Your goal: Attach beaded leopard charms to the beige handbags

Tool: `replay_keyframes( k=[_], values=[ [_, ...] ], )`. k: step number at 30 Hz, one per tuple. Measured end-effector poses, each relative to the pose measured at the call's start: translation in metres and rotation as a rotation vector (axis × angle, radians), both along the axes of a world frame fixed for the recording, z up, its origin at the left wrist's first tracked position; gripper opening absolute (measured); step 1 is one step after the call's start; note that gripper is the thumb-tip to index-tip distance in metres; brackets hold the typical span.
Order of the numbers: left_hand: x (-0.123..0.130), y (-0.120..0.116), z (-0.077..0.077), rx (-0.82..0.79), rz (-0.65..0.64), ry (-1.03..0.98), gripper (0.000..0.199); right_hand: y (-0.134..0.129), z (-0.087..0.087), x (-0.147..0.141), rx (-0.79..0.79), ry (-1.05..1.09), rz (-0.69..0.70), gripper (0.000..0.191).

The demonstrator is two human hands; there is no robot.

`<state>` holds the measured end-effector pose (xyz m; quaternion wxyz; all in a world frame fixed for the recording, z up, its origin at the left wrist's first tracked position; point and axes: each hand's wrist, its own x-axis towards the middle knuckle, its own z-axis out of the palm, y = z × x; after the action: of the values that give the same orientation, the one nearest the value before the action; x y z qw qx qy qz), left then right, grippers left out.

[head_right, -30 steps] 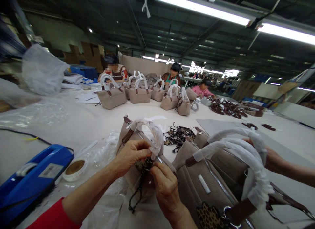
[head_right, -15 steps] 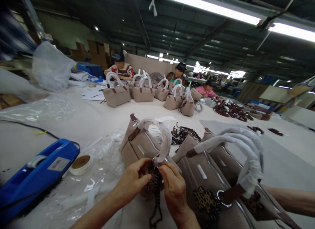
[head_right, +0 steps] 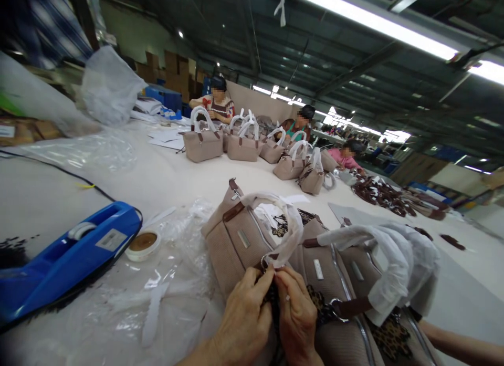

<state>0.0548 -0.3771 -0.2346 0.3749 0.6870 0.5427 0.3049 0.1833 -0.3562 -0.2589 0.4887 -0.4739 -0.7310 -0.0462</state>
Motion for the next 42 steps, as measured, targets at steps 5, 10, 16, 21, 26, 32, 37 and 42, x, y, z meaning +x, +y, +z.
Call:
replay_keyframes(
  k=[5,10,16,21,26,32,37,42],
  values=[
    [-0.013,0.005,-0.005,-0.018,0.113,-0.301,0.053,-0.004,0.009,-0.008,-0.103,0.149,0.073,0.014],
    [-0.03,0.027,0.003,-0.204,0.224,-0.508,0.022,-0.011,0.027,-0.024,-0.347,0.365,0.176,0.015],
    [-0.031,0.036,0.01,-0.3,0.204,-0.504,0.017,-0.008,0.033,-0.022,-0.59,0.645,0.091,0.025],
    [-0.032,0.035,0.013,-0.347,0.183,-0.522,0.013,-0.014,0.038,-0.021,-0.604,0.653,0.065,0.023],
    [-0.038,0.033,0.016,-0.416,0.171,-0.603,0.015,-0.015,0.039,-0.022,-0.647,0.673,0.132,0.021],
    [-0.034,0.038,0.024,-0.408,0.254,-0.664,0.011,-0.011,0.036,-0.029,-0.6,0.753,0.122,0.016],
    [-0.022,0.053,0.029,-0.448,0.371,-0.647,0.015,-0.016,0.033,-0.033,-0.604,0.517,0.098,0.022],
    [-0.021,0.055,0.031,-0.505,0.36,-0.666,0.013,-0.017,0.027,-0.035,-0.652,0.396,0.072,0.015]
  ],
)
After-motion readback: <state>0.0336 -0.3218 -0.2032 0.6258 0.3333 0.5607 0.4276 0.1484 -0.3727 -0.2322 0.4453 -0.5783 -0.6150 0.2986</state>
